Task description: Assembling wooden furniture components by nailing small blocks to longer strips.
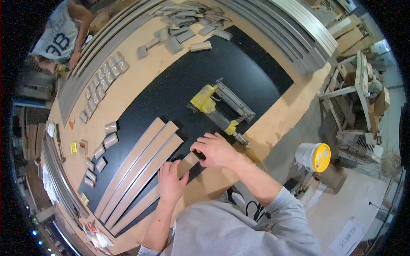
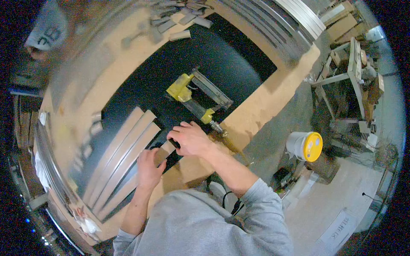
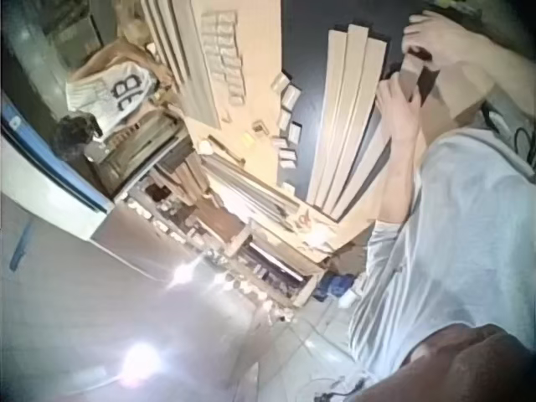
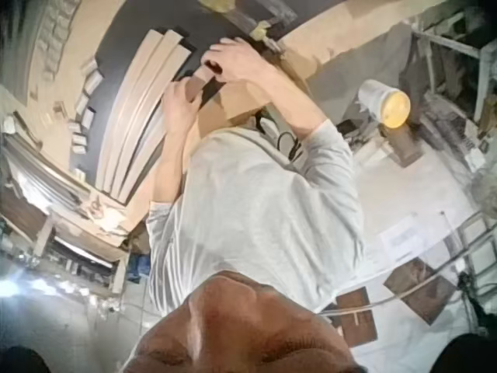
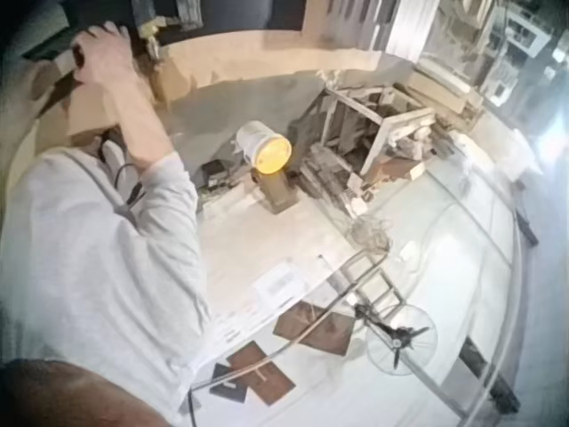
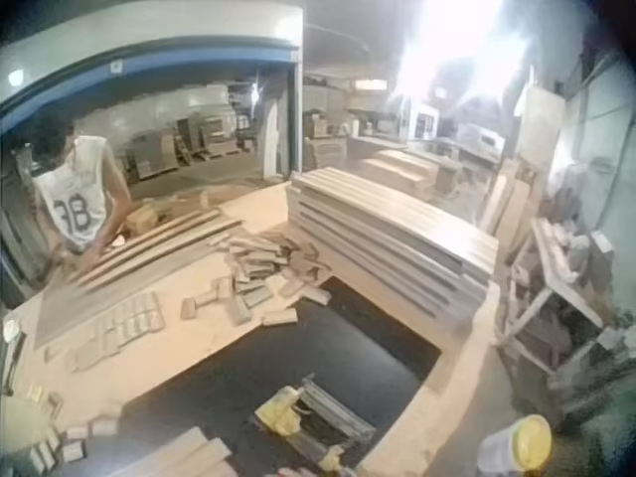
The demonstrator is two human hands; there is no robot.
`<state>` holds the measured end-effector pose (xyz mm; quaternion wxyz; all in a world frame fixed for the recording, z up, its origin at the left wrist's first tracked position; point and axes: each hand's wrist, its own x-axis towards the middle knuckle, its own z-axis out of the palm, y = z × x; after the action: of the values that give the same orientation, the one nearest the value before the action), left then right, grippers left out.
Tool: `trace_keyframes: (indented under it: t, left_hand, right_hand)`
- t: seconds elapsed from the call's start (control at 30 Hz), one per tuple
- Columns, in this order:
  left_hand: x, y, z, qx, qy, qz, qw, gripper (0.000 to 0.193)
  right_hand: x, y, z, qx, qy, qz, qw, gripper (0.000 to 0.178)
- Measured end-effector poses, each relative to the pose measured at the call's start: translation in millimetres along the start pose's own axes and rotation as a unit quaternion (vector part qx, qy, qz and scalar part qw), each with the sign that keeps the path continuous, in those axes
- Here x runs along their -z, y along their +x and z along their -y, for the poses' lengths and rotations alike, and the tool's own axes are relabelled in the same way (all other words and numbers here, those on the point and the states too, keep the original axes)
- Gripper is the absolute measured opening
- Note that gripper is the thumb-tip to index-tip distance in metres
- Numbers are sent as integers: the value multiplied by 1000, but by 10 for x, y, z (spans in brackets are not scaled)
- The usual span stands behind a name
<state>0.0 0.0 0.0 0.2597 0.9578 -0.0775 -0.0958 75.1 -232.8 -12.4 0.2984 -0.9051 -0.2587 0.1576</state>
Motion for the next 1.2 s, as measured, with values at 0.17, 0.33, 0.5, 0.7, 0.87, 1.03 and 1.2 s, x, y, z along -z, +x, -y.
trace_keyframes:
  t: [0.17, 0.33, 0.5, 0.7, 0.87, 1.03, 1.2]
  left_hand:
    - [-50, 8, -53, -7, 23, -17, 1000, 53]
    - [-58, 18, -98, 21, 36, -2, 999, 56]
    - [-55, 18, -94, 28, 31, 4, 999, 55]
    - [-59, 12, -90, 26, 25, -3, 999, 54]
    - [-86, -4, -89, 33, 25, -13, 999, 54]
    - [-77, -41, -76, 44, 29, -22, 998, 54]
    - [-46, -55, -115, 58, 34, -23, 997, 54]
  right_hand:
    - [-110, -143, -21, -9, 7, -105, 994, 44]
    - [-338, -370, 239, -126, 20, -155, 980, 32]
    - [-428, -414, 351, -163, 31, -195, 967, 28]
    - [-415, -422, 358, -153, 32, -195, 968, 28]
    - [-411, -453, 429, -172, 68, -191, 964, 34]
    - [-357, -442, 478, -182, 51, -150, 971, 38]
    - [-48, -243, 354, -93, -43, -88, 991, 55]
